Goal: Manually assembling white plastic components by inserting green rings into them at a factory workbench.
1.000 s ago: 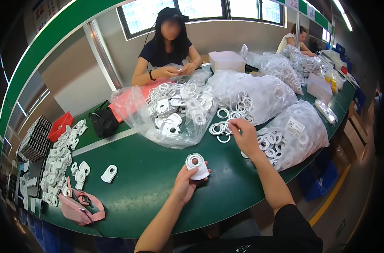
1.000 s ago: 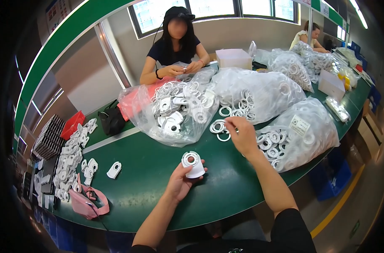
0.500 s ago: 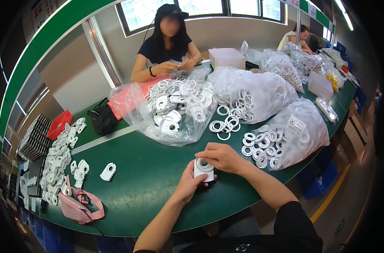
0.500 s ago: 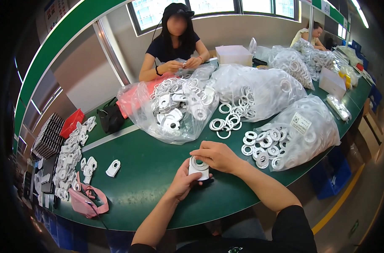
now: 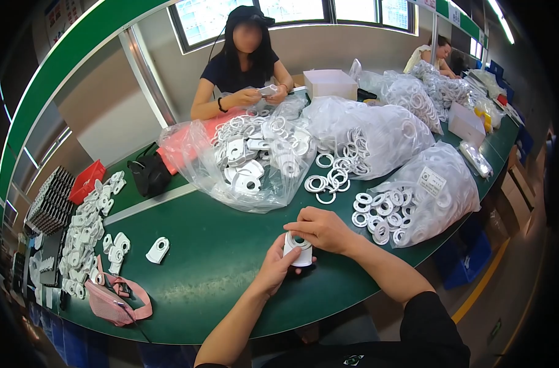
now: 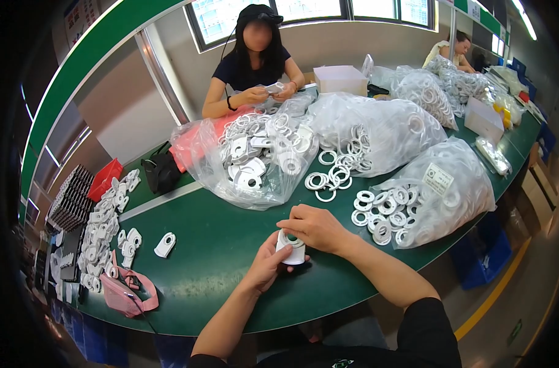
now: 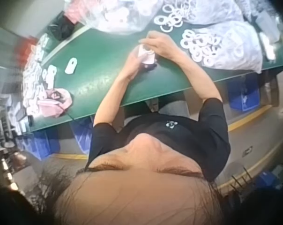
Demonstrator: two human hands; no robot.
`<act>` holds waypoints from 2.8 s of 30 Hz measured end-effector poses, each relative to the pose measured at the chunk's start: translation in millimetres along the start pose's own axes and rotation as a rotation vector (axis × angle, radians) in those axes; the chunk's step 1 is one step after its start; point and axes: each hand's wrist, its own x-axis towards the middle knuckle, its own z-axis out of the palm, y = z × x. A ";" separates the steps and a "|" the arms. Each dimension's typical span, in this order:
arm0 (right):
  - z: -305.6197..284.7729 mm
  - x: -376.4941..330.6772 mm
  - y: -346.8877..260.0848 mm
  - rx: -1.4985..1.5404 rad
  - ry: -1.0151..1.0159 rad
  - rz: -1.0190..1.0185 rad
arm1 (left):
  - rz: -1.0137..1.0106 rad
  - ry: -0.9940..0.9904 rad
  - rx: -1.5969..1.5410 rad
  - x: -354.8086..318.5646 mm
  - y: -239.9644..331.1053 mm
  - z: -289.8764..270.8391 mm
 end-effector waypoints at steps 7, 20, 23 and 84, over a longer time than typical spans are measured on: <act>0.3 1.7 -3.3 0.130 0.125 0.014 | 0.056 0.065 0.144 0.3 0.7 -0.7; 3.5 -1.2 2.9 0.403 0.030 0.231 | 0.052 0.022 0.126 -2.1 3.9 -1.2; 4.7 -0.4 1.4 0.187 0.110 0.104 | 0.021 -0.027 0.025 -1.5 3.3 -2.2; 17.5 -4.7 0.8 0.489 -0.205 0.344 | 0.371 0.519 0.945 6.6 -10.0 -15.8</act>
